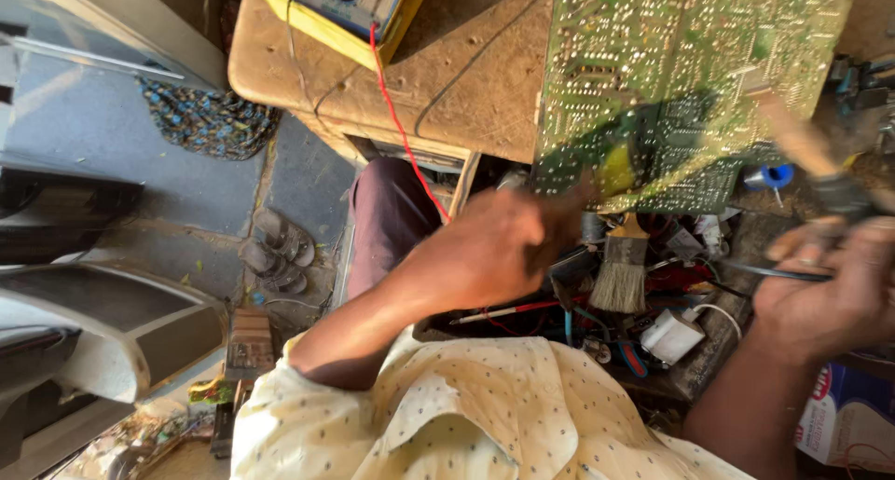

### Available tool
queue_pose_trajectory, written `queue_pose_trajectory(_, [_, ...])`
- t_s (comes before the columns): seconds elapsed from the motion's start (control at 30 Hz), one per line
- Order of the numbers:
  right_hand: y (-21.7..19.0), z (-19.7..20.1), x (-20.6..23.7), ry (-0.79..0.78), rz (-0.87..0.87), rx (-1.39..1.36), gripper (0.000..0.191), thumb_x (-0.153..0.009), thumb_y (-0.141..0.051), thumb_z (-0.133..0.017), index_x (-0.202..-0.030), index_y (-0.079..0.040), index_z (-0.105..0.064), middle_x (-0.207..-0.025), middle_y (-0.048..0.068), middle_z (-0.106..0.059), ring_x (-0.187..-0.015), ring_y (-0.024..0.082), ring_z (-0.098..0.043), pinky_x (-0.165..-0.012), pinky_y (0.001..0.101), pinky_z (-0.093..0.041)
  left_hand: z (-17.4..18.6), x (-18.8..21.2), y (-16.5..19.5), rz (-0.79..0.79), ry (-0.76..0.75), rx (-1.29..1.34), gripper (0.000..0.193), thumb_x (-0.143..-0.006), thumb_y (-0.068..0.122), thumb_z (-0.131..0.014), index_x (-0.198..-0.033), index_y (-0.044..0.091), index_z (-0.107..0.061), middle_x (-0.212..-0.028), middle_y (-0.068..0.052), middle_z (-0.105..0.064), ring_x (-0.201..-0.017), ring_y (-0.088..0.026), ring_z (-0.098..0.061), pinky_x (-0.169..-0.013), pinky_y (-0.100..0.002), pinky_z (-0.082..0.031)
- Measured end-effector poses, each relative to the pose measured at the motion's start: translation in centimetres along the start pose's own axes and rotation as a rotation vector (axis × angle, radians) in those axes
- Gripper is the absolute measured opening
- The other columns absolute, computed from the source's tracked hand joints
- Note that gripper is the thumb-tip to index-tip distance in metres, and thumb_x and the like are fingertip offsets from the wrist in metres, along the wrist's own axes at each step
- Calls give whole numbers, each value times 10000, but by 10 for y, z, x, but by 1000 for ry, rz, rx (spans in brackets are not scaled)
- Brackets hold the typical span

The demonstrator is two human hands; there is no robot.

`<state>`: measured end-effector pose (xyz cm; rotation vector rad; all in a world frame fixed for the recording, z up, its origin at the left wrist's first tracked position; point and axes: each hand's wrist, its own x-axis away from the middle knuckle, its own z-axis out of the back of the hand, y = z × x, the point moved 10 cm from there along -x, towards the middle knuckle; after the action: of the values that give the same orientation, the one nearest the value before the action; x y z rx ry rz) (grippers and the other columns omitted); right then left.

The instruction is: The person holds a green circuit board and uses a soldering iron to reflow solder on several connection points. They flip the board to inspect the component side, then return to the solder side to continue soldering while using a yellow toothbrush to clean flux residue from the board surface.

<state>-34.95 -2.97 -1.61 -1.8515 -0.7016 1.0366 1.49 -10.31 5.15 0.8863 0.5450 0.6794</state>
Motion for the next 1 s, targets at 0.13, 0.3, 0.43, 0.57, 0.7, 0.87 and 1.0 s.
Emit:
queue_pose_trajectory(0.13, [-22, -66, 2, -165, -8, 116, 94, -1238, -19, -563, -1212, 49, -623, -827, 124, -606, -602, 128, -521, -572, 317, -542, 32, 11, 0, -134, 255, 108, 370, -1113, 152, -612, -1470, 69, -562, -991, -168, -711, -828, -218, -696, -750, -330, -551])
queue_pose_trajectory(0.3, [-24, -94, -4, -260, -68, 178, 49, -1203, 20, -601, -1201, 60, -628, -869, 125, -621, -635, 144, -574, -613, 352, -589, 59, 11, -58, 109, 561, 110, 659, -983, 176, -833, -1555, 114, -510, -782, -101, -544, -707, -122, -477, -641, -289, -451])
queue_pose_trajectory(0.43, [-23, -95, -5, -260, -110, 176, 34, -1203, 35, -633, -1184, 63, -639, -839, 119, -610, -638, 151, -569, -631, 358, -584, 63, 5, -67, 48, 596, 194, 777, -922, 78, -883, -1586, 157, -488, -971, -32, -583, -773, -89, -493, -655, -253, -464])
queue_pose_trajectory(0.57, [-22, -94, -5, -265, -120, 166, 27, -1192, 38, -635, -1171, 52, -644, -833, 110, -609, -634, 145, -572, -629, 356, -586, 61, -7, -69, -22, 540, 252, 818, -875, 50, -897, -1572, 151, -481, -1162, -13, -652, -779, -71, -533, -677, -245, -477])
queue_pose_trajectory(0.7, [-19, -91, -8, -273, -142, 189, 17, -1192, 45, -647, -1182, 59, -647, -842, 124, -622, -662, 150, -584, -644, 354, -588, 65, -9, -61, -193, 555, 194, 827, -858, 35, -906, -1556, 152, -479, -1273, -53, -664, -1059, -133, -605, -922, -301, -512])
queue_pose_trajectory(0.87, [-15, -90, -25, -356, -154, 269, 36, -1178, 42, -667, -1194, 57, -639, -878, 145, -650, -683, 133, -587, -660, 327, -590, 58, -13, -77, -99, 491, 206, 816, -866, 101, -945, -1561, 141, -519, -1258, -64, -707, -1030, -140, -659, -904, -295, -553])
queue_pose_trajectory(1.0, [-15, -95, -41, -477, -82, 442, 43, -1201, 24, -654, -1190, 57, -627, -884, 139, -642, -708, 125, -598, -688, 325, -614, 58, -14, -75, -164, 517, 214, 810, -872, 127, -944, -1554, 140, -508, -1312, -77, -696, -1105, -159, -663, -913, -301, -554])
